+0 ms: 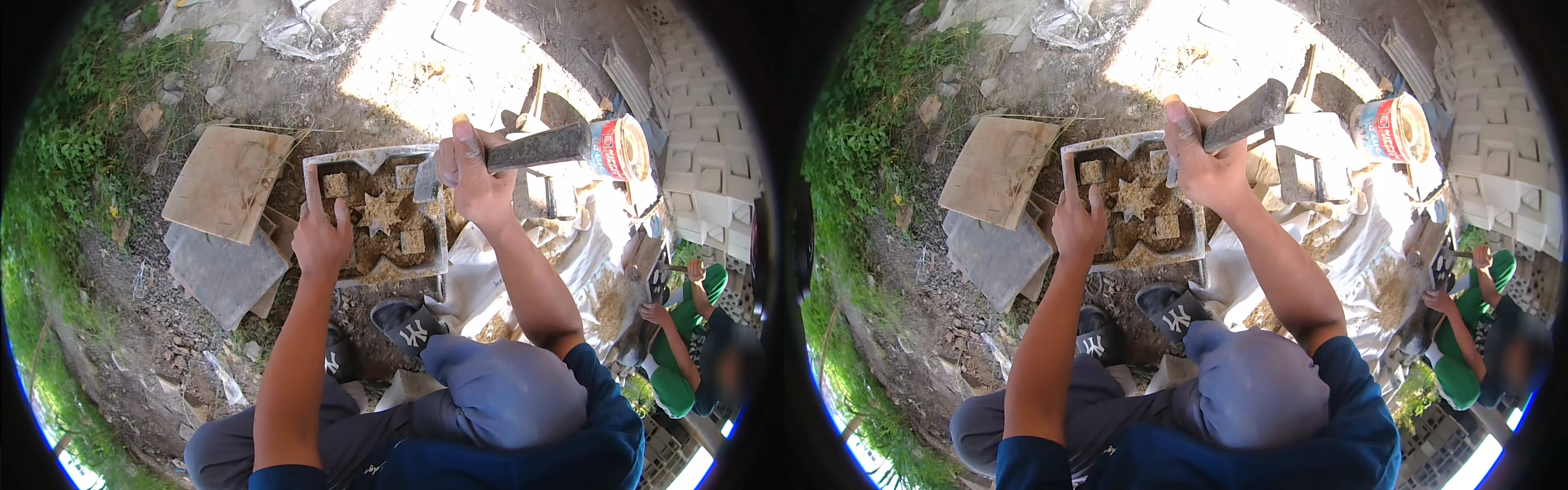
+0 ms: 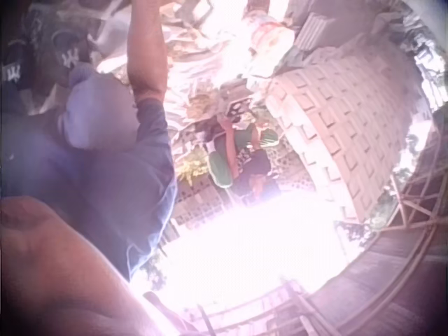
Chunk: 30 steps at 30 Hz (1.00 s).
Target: The person fills a star-patterned brick mold with sand, using a trowel to scoop sand from a bag and then tamping it down by hand and with the trowel handle.
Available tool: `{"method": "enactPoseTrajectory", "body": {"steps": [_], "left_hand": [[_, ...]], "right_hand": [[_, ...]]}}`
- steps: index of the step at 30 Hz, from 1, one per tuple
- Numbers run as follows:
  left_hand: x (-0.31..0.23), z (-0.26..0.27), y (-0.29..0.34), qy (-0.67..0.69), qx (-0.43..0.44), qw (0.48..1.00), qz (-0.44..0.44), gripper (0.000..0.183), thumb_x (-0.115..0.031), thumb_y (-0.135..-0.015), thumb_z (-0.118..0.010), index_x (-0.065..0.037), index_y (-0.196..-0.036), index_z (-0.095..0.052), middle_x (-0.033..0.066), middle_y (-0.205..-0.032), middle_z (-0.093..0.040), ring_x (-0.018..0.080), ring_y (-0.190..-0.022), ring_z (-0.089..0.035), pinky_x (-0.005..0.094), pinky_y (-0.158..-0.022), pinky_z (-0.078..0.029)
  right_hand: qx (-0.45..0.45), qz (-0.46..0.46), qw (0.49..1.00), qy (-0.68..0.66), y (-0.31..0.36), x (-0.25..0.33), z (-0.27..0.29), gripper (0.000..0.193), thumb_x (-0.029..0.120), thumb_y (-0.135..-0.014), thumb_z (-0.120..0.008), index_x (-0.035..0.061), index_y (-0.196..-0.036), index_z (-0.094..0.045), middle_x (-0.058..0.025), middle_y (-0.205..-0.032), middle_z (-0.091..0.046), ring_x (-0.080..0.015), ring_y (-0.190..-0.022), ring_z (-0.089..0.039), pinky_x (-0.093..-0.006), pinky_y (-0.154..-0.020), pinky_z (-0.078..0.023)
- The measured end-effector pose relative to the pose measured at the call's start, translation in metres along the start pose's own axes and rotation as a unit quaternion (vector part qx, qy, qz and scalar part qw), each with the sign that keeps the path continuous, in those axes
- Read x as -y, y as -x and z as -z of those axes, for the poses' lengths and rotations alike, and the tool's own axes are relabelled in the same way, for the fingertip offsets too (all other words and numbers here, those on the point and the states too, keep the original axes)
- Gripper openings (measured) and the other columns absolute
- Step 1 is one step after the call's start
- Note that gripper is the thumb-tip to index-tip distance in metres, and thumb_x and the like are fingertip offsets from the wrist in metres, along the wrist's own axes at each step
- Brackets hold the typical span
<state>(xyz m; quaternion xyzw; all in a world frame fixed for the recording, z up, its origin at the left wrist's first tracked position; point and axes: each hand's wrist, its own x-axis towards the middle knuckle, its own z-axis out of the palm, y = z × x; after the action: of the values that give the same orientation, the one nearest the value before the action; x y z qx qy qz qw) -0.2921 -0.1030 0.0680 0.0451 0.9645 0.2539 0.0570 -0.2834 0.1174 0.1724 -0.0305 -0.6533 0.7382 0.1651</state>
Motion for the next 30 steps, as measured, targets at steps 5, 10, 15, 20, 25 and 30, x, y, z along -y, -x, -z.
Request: {"method": "enactPoseTrajectory", "body": {"steps": [5,10,15,20,25,30], "left_hand": [[-0.003,-0.002,0.0,0.013,-0.011,1.0,-0.008,0.073,-0.03,-0.098,-0.052,-0.02,-0.161,-0.018,0.0322,-0.103,-0.067,0.05,-0.082,-0.065,0.0573,-0.071,-0.052],[0.002,-0.003,0.001,0.015,-0.013,1.0,-0.009,0.073,-0.029,-0.097,-0.053,-0.02,-0.161,-0.019,0.0329,-0.107,-0.067,0.0503,-0.086,-0.065,0.057,-0.072,-0.053],[0.001,-0.002,0.0,0.005,-0.002,1.0,0.001,0.076,-0.03,-0.096,-0.054,-0.022,-0.161,-0.016,0.0315,-0.104,-0.067,0.0485,-0.082,-0.066,0.0571,-0.069,-0.054],[0.001,-0.001,0.0,0.015,-0.002,1.0,0.017,0.075,-0.029,-0.096,-0.055,-0.024,-0.161,-0.018,0.0293,-0.102,-0.067,0.0505,-0.083,-0.065,0.0582,-0.071,-0.053],[0.002,-0.001,0.001,-0.006,-0.013,1.0,0.003,0.078,-0.033,-0.094,-0.056,-0.024,-0.161,-0.017,0.0299,-0.098,-0.067,0.0475,-0.075,-0.067,0.0558,-0.065,-0.056],[0.003,-0.001,0.001,-0.007,-0.009,1.0,0.011,0.079,-0.034,-0.094,-0.057,-0.025,-0.161,-0.017,0.0297,-0.098,-0.067,0.0468,-0.075,-0.067,0.0553,-0.065,-0.056]], "right_hand": [[-0.031,0.01,0.999,0.044,0.005,0.004,-0.004,0.052,0.029,-0.108,-0.05,0.0058,-0.062,-0.038,-0.0001,-0.052,-0.037,-0.0087,-0.047,-0.03,-0.0297,-0.045,-0.023],[-0.026,-0.002,1.0,-0.016,0.013,0.008,0.013,0.057,0.049,-0.095,-0.067,0.0032,-0.064,-0.053,0.0015,-0.058,-0.049,-0.0064,-0.052,-0.042,-0.0264,-0.045,-0.03],[0.061,0.024,0.991,-0.114,0.008,0.007,0.018,0.061,0.056,-0.086,-0.074,0.0035,-0.065,-0.052,0.0002,-0.057,-0.047,-0.0103,-0.051,-0.044,-0.0255,-0.045,-0.031],[0.155,0.067,0.981,-0.095,0.012,0.024,0.01,0.073,0.07,-0.072,-0.075,0.0041,-0.06,-0.046,0.0002,-0.055,-0.042,-0.0119,-0.048,-0.041,-0.0265,-0.045,-0.029],[0.185,0.021,0.975,-0.124,0.024,0.026,0.011,0.089,0.092,-0.077,-0.043,0.0046,-0.063,-0.047,-0.0006,-0.052,-0.038,-0.0134,-0.044,-0.031,-0.0314,-0.043,-0.022],[0.188,0.031,0.971,-0.141,0.028,0.024,0.005,0.088,0.092,-0.078,-0.042,0.0049,-0.065,-0.047,-0.0008,-0.052,-0.037,-0.0143,-0.043,-0.03,-0.0316,-0.043,-0.021]]}}
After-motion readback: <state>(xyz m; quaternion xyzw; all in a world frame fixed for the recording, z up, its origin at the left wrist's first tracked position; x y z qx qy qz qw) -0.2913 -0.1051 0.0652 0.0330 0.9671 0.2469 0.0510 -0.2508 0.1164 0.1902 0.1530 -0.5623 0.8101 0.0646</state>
